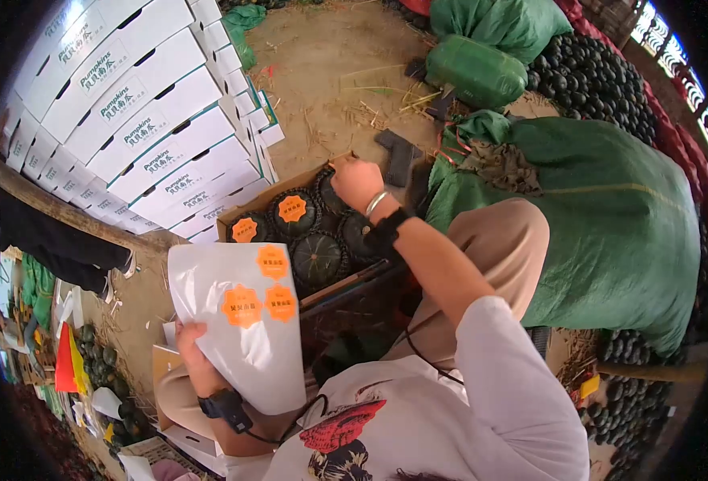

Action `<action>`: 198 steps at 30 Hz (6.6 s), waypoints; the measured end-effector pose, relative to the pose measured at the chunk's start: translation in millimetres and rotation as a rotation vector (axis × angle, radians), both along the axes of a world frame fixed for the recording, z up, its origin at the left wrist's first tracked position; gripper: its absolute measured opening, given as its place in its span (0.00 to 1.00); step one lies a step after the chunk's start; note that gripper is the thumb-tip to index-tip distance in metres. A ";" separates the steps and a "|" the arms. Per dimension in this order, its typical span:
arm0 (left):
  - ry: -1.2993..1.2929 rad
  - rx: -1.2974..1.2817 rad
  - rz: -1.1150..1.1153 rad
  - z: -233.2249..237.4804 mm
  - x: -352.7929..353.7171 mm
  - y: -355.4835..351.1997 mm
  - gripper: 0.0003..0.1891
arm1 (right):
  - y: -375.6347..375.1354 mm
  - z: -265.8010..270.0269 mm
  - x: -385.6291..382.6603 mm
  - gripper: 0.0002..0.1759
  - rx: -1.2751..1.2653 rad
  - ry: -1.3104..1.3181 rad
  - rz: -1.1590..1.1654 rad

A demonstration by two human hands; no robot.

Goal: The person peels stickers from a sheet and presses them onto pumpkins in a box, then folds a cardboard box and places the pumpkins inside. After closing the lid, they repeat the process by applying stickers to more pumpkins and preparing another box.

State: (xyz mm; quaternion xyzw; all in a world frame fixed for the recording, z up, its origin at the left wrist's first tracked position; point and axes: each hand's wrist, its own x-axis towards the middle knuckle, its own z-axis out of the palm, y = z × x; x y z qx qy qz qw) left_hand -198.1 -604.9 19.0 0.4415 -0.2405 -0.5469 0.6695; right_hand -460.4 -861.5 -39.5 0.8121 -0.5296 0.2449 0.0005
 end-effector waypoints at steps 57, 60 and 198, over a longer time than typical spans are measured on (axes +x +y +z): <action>-0.107 0.140 0.038 3.0 -8.9 14.0 0.24 | 113.5 -2.6 -8.0 0.05 0.243 -0.750 0.131; -0.110 0.120 0.065 10.9 -9.7 11.8 0.23 | 89.1 -11.4 -48.3 0.04 -0.194 -0.175 0.092; -1.257 0.372 0.336 -14.4 21.2 6.4 0.13 | 107.1 -48.0 26.6 0.16 0.219 0.025 0.576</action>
